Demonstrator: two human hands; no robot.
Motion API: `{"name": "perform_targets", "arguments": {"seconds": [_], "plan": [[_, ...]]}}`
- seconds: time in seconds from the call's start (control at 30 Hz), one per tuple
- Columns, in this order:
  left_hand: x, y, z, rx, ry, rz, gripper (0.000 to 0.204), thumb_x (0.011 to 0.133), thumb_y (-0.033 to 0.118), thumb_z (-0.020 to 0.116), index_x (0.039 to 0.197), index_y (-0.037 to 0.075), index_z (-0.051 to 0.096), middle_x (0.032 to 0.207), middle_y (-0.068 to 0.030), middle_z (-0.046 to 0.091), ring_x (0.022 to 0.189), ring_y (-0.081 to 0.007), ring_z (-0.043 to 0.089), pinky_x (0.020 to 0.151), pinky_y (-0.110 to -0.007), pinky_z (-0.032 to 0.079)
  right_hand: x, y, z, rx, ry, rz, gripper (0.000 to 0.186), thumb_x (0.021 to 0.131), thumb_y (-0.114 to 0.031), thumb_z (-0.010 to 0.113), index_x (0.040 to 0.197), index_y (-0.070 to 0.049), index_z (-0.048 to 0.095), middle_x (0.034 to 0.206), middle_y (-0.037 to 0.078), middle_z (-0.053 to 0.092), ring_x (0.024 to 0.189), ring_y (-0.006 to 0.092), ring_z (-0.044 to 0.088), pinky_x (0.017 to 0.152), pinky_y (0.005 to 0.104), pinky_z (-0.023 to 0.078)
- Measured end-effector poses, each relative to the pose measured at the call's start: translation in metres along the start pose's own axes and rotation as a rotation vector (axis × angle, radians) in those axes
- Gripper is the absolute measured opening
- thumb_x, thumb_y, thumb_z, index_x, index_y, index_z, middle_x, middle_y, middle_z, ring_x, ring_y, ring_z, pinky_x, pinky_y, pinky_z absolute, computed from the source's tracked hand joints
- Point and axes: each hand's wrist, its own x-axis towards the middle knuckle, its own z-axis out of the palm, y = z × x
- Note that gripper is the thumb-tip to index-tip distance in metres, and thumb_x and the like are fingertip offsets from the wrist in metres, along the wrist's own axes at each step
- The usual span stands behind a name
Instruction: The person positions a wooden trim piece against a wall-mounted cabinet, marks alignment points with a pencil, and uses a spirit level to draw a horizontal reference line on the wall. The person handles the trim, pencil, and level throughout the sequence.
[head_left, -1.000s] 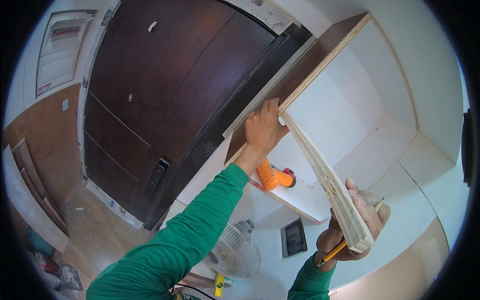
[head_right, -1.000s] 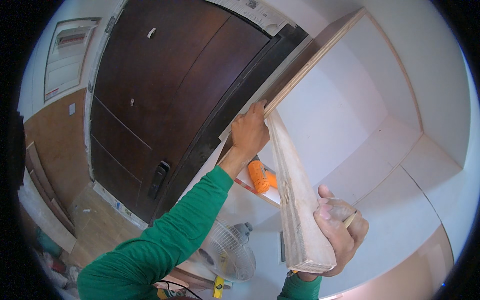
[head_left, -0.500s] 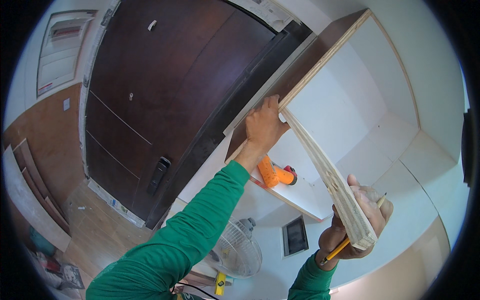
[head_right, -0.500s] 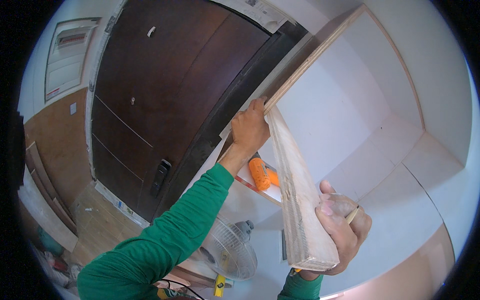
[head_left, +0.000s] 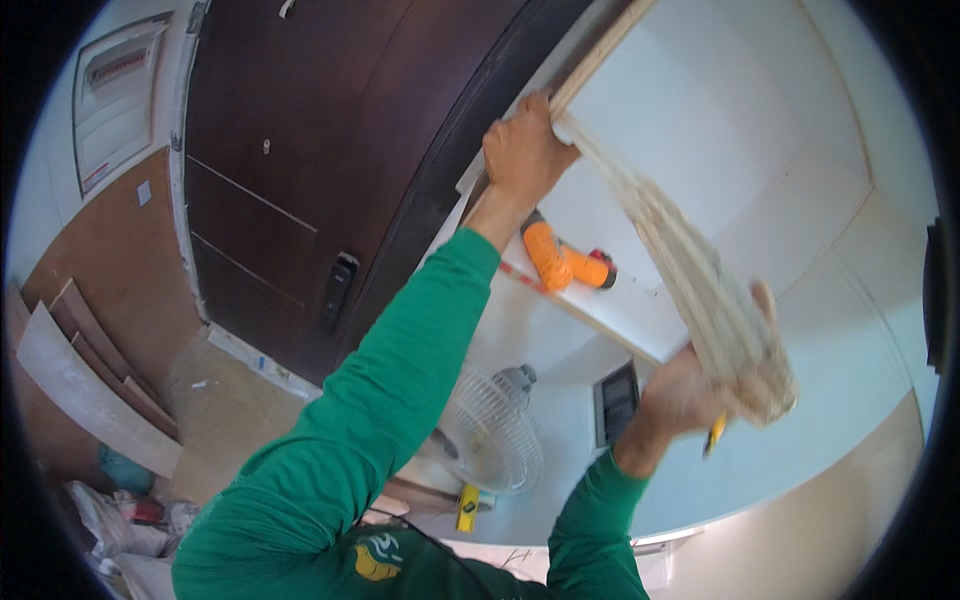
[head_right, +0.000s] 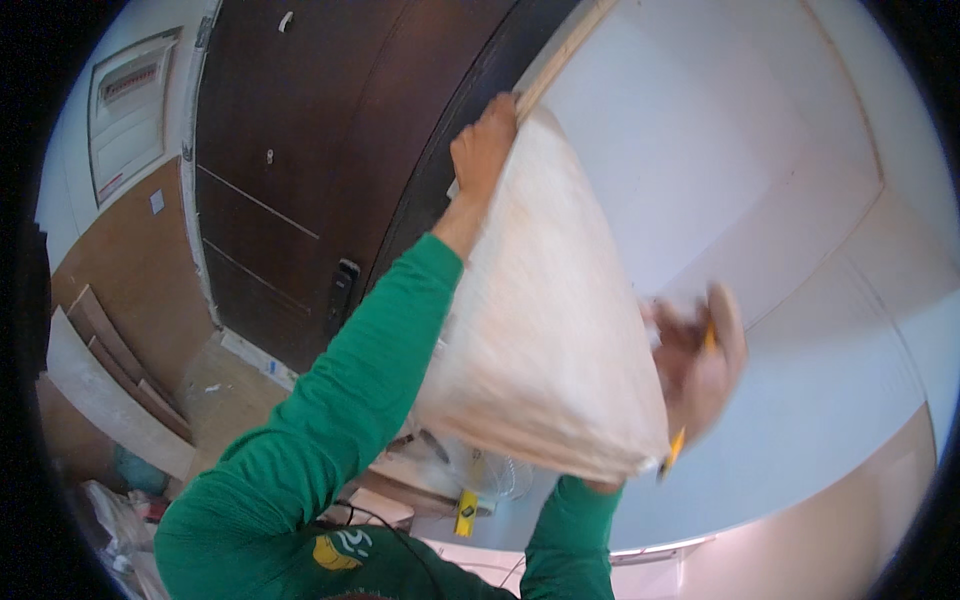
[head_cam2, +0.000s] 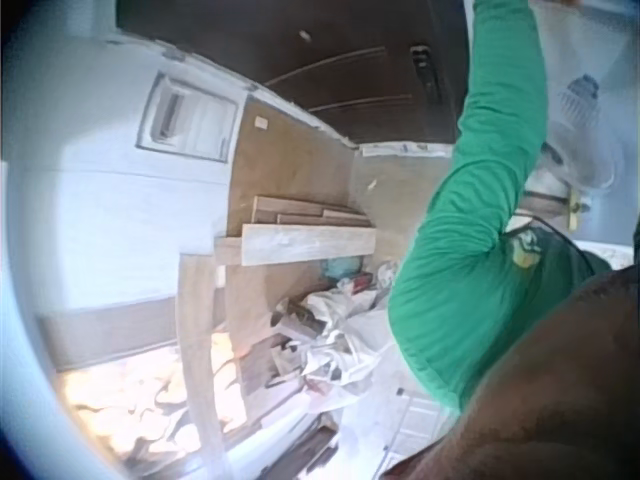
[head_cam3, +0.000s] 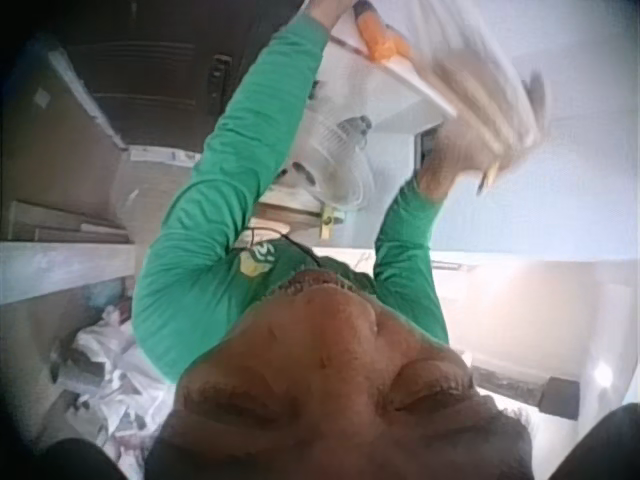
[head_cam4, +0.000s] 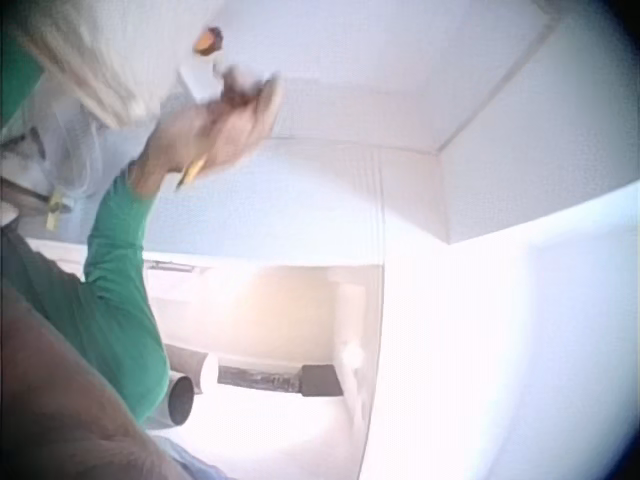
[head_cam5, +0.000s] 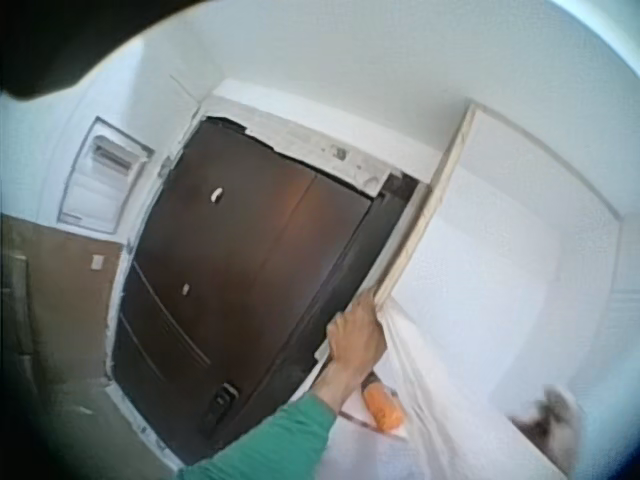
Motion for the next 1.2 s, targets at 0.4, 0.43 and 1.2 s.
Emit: {"name": "perform_targets", "arguments": {"seconds": [0.4,0.43,1.2], "plan": [[-0.005,-0.012,0.005,-0.080,-0.171,0.064,0.037,0.078,0.034,0.083,0.102,0.009,0.068,0.089,-0.0137,0.075,0.073,-0.0373,0.074,0.063,-0.048,0.059,0.015,0.114,0.099,0.435,0.005,0.468,0.019,0.095,-0.009,0.072,0.107,0.004,0.068,0.092,0.010,0.075,0.069,0.0137,0.068,0.062,0.0258,0.056],[-0.001,-0.013,0.003,-0.053,-0.179,0.055,0.035,0.078,0.033,0.082,0.100,0.009,0.068,0.088,-0.0136,0.075,0.072,-0.0365,0.074,0.063,-0.047,0.059,0.012,0.118,0.103,0.461,0.004,0.494,0.019,0.096,-0.009,0.072,0.109,0.004,0.068,0.094,0.011,0.075,0.071,0.0147,0.070,0.063,0.0266,0.057],[0.003,-0.022,0.009,0.183,-0.135,-0.030,0.028,0.083,0.032,0.077,0.082,0.004,0.075,0.079,-0.0203,0.075,0.074,-0.0406,0.076,0.068,-0.049,0.060,0.021,0.171,0.121,0.681,-0.070,0.565,0.026,0.108,-0.025,0.063,0.105,-0.001,0.075,0.091,0.006,0.077,0.056,0.0080,0.059,0.048,0.0226,0.042]]}}
